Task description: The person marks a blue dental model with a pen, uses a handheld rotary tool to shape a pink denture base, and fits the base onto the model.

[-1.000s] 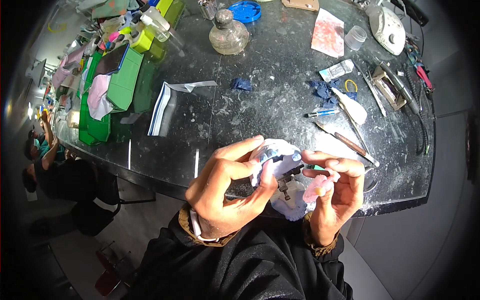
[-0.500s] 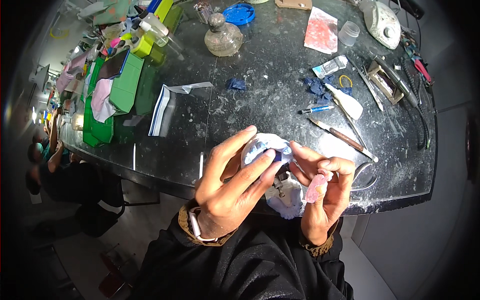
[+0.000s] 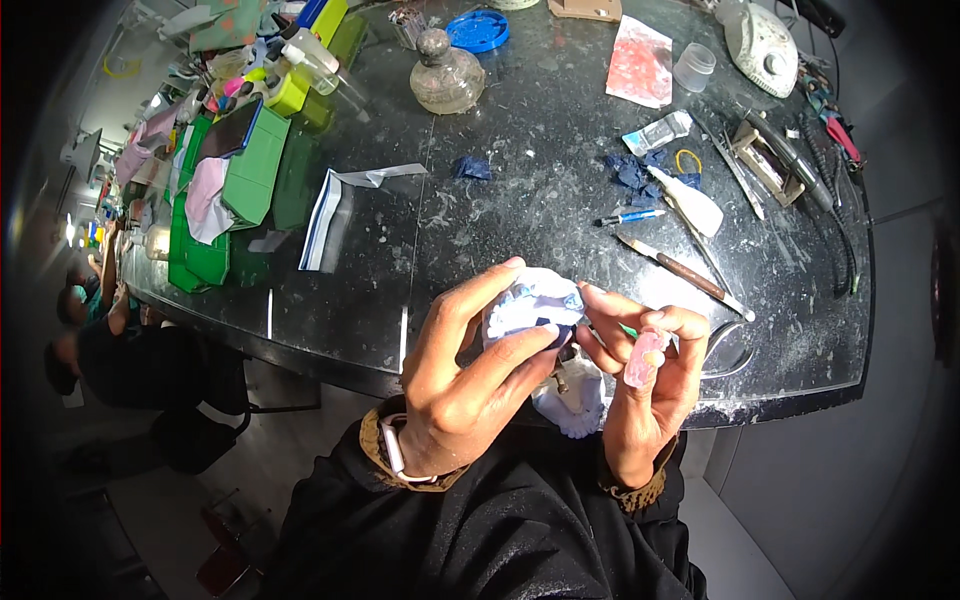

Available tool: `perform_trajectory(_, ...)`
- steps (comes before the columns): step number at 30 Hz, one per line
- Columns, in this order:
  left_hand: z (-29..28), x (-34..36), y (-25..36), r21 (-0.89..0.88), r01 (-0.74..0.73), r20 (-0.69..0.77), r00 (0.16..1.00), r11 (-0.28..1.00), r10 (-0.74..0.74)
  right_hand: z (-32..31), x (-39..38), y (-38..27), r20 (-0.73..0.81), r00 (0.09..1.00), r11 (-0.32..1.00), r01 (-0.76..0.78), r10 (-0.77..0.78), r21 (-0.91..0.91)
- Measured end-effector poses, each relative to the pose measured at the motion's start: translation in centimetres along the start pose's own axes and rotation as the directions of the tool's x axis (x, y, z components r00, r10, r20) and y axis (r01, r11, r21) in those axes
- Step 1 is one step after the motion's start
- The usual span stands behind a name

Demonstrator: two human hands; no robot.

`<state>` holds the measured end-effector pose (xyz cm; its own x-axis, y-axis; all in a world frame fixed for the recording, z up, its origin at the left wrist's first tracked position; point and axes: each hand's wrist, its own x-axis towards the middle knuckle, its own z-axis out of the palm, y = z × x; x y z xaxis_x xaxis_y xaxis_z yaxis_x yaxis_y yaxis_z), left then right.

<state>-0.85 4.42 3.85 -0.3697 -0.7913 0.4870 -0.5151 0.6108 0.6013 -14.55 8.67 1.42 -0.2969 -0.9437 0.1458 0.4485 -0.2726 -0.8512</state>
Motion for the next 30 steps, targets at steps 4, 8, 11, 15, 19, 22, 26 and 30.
perform_trajectory(4, -0.1, 0.4, -0.1, -0.062, -0.023, -0.031, 0.999, 0.998, 0.021, -0.2, 0.0, 0.2, -0.01, 1.0, 1.0, -0.002, 0.002, -0.01)
perform_trajectory(8, 0.5, 0.6, -0.5, -0.243, -0.074, -0.209, 0.978, 0.967, 0.022, 0.0, 0.0, 0.0, -0.012, 1.0, 1.0, -0.021, 0.021, 0.003)
perform_trajectory(11, 1.1, 1.0, -1.0, -0.206, -0.108, -0.252, 0.966, 0.972, 0.054, -0.1, 0.0, 0.1, 0.002, 1.0, 1.0, -0.002, 0.002, 0.008)
perform_trajectory(15, 1.2, 1.5, -0.8, -0.084, -0.122, -0.192, 0.976, 0.989, 0.105, -0.2, 0.1, 0.0, 0.007, 1.0, 1.0, -0.001, 0.001, 0.018)
perform_trajectory(19, 1.0, 1.6, -0.5, -0.026, -0.11, -0.138, 0.985, 0.994, 0.105, -0.4, 0.2, 0.2, 0.021, 1.0, 1.0, 0.008, -0.008, 0.016)
perform_trajectory(22, 0.3, 2.2, -0.5, -0.052, -0.127, -0.076, 0.99, 0.991, 0.123, -0.4, 0.2, 0.1, 0.022, 1.0, 1.0, 0.011, -0.012, 0.029)
perform_trajectory(26, 0.8, 2.3, -1.5, -0.074, -0.159, -0.127, 0.981, 0.984, 0.149, -0.3, 0.2, 0.1, 0.001, 1.0, 0.999, 0.001, -0.001, 0.048)
perform_trajectory(30, 0.9, 2.6, -0.8, -0.103, -0.105, -0.123, 0.988, 0.989, 0.092, -0.3, 0.2, 0.2, -0.002, 1.0, 0.998, -0.004, 0.004, 0.06)
